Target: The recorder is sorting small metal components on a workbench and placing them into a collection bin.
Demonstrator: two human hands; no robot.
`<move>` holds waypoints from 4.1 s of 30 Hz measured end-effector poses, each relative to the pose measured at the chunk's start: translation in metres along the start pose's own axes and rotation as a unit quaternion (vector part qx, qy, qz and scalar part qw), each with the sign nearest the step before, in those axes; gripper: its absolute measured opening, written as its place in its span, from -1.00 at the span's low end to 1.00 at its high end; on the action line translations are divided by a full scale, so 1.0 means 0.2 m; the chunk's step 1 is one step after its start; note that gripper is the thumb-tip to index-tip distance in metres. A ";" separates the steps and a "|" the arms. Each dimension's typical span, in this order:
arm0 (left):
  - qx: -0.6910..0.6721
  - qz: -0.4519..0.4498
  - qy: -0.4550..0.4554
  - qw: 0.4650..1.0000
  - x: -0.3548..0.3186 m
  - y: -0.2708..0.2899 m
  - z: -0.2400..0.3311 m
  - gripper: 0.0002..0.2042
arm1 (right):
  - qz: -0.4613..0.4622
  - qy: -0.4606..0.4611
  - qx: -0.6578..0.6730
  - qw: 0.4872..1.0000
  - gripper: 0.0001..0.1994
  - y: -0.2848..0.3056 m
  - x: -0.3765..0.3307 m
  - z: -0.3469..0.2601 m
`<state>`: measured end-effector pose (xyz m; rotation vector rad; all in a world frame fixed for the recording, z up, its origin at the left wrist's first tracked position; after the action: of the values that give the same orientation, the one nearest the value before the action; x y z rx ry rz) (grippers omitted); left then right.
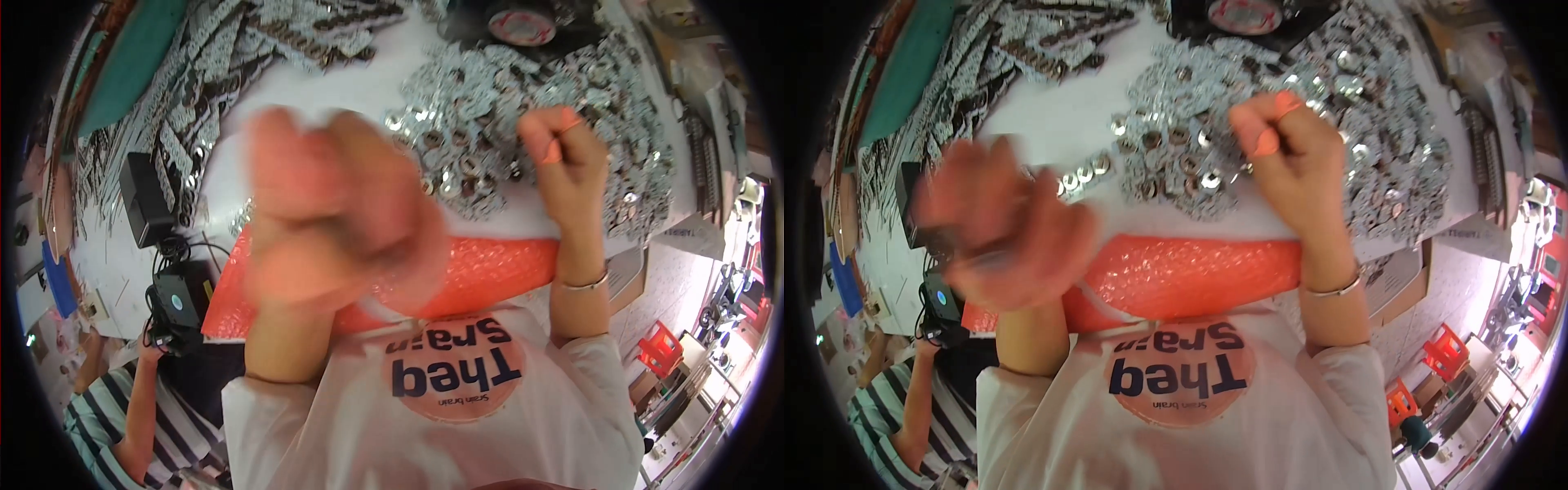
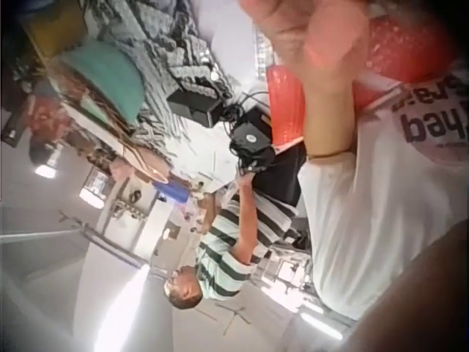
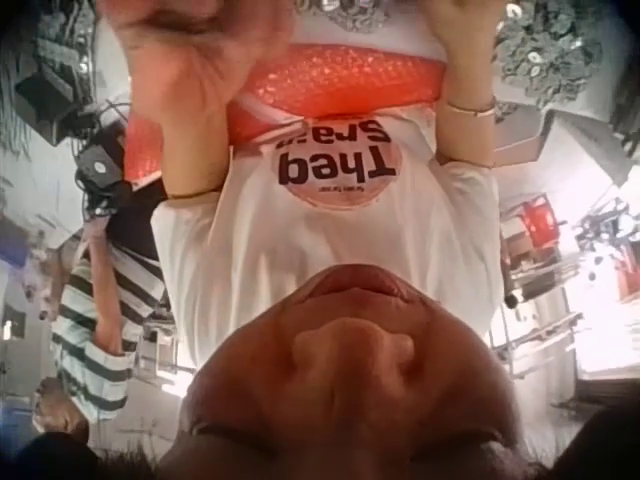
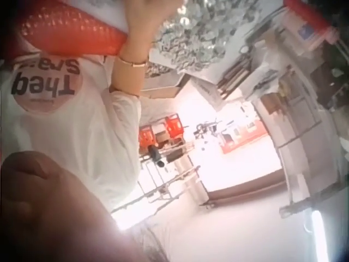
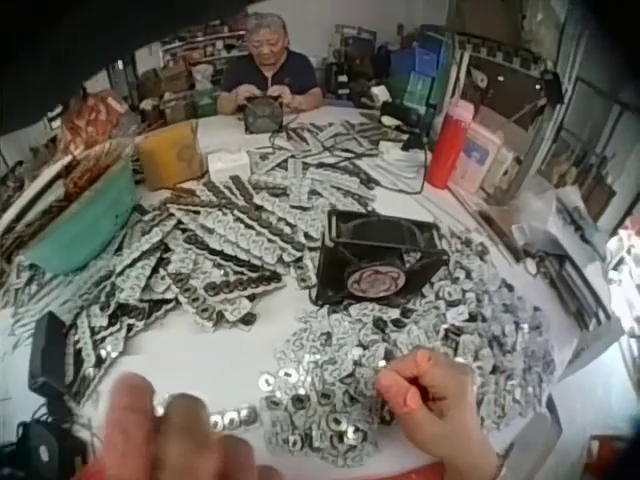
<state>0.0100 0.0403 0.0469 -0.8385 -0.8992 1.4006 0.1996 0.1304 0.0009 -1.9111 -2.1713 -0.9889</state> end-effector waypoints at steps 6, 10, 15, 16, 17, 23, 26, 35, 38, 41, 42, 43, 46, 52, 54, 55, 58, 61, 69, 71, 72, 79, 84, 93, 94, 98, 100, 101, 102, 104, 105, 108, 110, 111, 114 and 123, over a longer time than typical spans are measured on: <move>0.445 0.084 -0.142 0.880 0.08 0.19 -0.29 -0.87 | 0.021 -0.055 0.076 0.995 -0.84 0.00 -0.02 -0.03; 0.375 0.129 -0.026 0.918 0.13 0.22 -0.31 -0.80 | 0.055 -0.113 0.119 0.985 -0.85 0.05 -0.02 0.00; 0.342 0.132 -0.029 0.930 0.13 0.19 -0.31 -0.76 | -0.017 -0.053 0.122 0.991 -0.86 -0.02 -0.02 -0.02; 0.347 0.125 -0.018 0.929 0.13 0.19 -0.31 -0.76 | -0.010 -0.053 0.123 0.991 -0.86 -0.01 -0.02 -0.03; 0.355 0.131 -0.014 0.926 0.13 0.18 -0.31 -0.77 | -0.031 -0.054 0.124 0.990 -0.86 -0.02 -0.01 -0.04; 0.362 0.152 -0.023 0.919 0.14 0.21 -0.28 -0.81 | 0.005 -0.117 0.174 0.978 -0.89 0.02 -0.01 -0.01; 0.368 0.142 0.022 0.918 0.14 0.21 -0.29 -0.77 | -0.045 -0.048 0.161 0.985 -0.91 -0.02 -0.01 -0.05; 0.377 0.196 0.038 0.904 0.14 0.23 -0.27 -0.80 | -0.080 0.004 0.072 0.994 -0.87 -0.06 -0.01 -0.07; 0.239 0.165 0.148 0.945 0.11 0.23 -0.31 -0.79 | -0.202 -0.297 0.308 0.881 -0.83 -0.11 -0.09 0.00; 0.259 0.179 0.058 0.948 0.11 0.22 -0.31 -0.82 | -0.195 -0.411 0.454 0.766 -0.80 -0.16 -0.14 0.01; 0.258 0.181 0.059 0.947 0.11 0.22 -0.33 -0.82 | -0.158 -0.380 0.400 0.819 -0.80 -0.14 -0.12 0.02; 0.279 0.164 -0.026 0.946 0.12 0.19 -0.31 -0.83 | -0.120 -0.344 0.343 0.866 -0.80 -0.12 -0.09 0.03; 0.395 0.124 -0.155 0.897 0.11 0.18 -0.25 -0.83 | -0.099 -0.253 0.236 0.933 -0.78 -0.11 -0.08 0.00; 0.582 0.049 -0.281 0.762 0.09 0.15 -0.25 -0.80 | -0.076 -0.124 0.166 0.975 -0.75 -0.10 -0.07 0.01; 0.577 0.049 -0.300 0.758 0.10 0.14 -0.24 -0.80 | -0.073 -0.178 0.191 0.962 -0.76 -0.11 -0.07 0.02; 0.560 0.073 -0.269 0.780 0.10 0.15 -0.24 -0.80 | -0.070 -0.232 0.215 0.946 -0.76 -0.11 -0.08 0.03; 0.544 0.089 -0.253 0.795 0.13 0.16 -0.24 -0.79 | -0.080 -0.261 0.226 0.935 -0.77 -0.12 -0.07 0.02; 0.555 0.070 -0.257 0.788 0.13 0.15 -0.23 -0.80 | -0.058 -0.304 0.253 0.917 -0.79 -0.13 -0.06 0.02; 0.614 0.092 -0.271 0.736 0.09 0.14 -0.23 -0.83 | 0.004 -0.177 0.110 0.978 -0.79 -0.08 -0.08 0.06; 0.581 0.065 -0.319 0.746 0.08 0.10 -0.21 -0.83 | 0.003 -0.094 0.100 0.991 -0.82 -0.06 -0.05 -0.01; 0.581 0.059 -0.332 0.740 0.07 0.10 -0.20 -0.83 | -0.001 -0.032 0.082 0.996 -0.85 -0.07 -0.03 -0.06; 0.562 0.072 -0.235 0.790 0.10 0.12 -0.20 -0.81 | 0.020 -0.015 0.044 0.999 -0.90 0.00 0.04 -0.11; 0.379 0.147 0.002 0.914 0.13 0.22 -0.26 -0.82 | -0.089 -0.042 0.110 0.989 -0.86 -0.05 0.03 -0.09; 0.394 0.155 0.072 0.903 0.07 0.28 -0.31 -0.82 | -0.154 -0.053 0.102 0.981 -0.86 -0.07 -0.06 -0.09; 0.394 0.155 0.072 0.903 0.07 0.27 -0.31 -0.82 | -0.154 -0.053 0.103 0.981 -0.86 -0.07 -0.07 -0.08; 0.285 0.142 0.157 0.935 0.05 0.27 -0.32 -0.84 | -0.196 -0.224 0.231 0.927 -0.83 -0.09 -0.14 -0.04; 0.244 0.109 0.190 0.945 0.07 0.25 -0.34 -0.84 | -0.178 -0.355 0.330 0.856 -0.84 -0.12 -0.16 0.00; 0.276 0.130 0.139 0.942 0.08 0.23 -0.32 -0.84 | -0.154 -0.368 0.354 0.846 -0.85 -0.12 -0.16 0.02; 0.308 0.150 0.090 0.935 0.09 0.21 -0.30 -0.84 | -0.125 -0.372 0.348 0.851 -0.85 -0.11 -0.14 0.02; 0.322 0.128 -0.054 0.936 0.10 0.15 -0.26 -0.81 | -0.081 -0.364 0.313 0.873 -0.82 -0.12 -0.09 0.02; 0.317 0.140 -0.034 0.937 0.09 0.17 -0.28 -0.81 | -0.067 -0.322 0.289 0.899 -0.81 -0.11 -0.06 -0.01; 0.387 0.076 -0.132 0.909 0.11 0.15 -0.25 -0.83 | -0.061 -0.269 0.263 0.925 -0.80 -0.10 -0.04 0.00; 0.528 0.052 -0.214 0.820 0.11 0.12 -0.23 -0.81 | -0.048 -0.221 0.232 0.946 -0.81 -0.08 -0.04 0.00; 0.549 0.040 -0.242 0.799 0.10 0.11 -0.22 -0.81 | -0.058 -0.221 0.212 0.950 -0.81 -0.08 -0.04 0.00; 0.583 0.027 -0.300 0.754 0.08 0.09 -0.21 -0.81 | -0.068 -0.181 0.188 0.963 -0.83 -0.09 -0.06 -0.01; 0.550 0.087 -0.259 0.790 0.08 0.13 -0.23 -0.79 | -0.078 -0.212 0.223 0.948 -0.80 -0.10 -0.09 -0.01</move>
<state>0.0396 0.0575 0.0030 0.3964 -0.2332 2.0033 0.1849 0.1142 -0.0137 -1.8674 -2.5168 -0.0581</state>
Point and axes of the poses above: each hand's wrist, its own x-axis towards the middle knuckle, its own y-axis out of the back of the hand, z = x × y, the point moved 6 cm from there along x, towards the middle knuckle, and after that the axes turned 14 degrees about z, right-handed, at the moved point
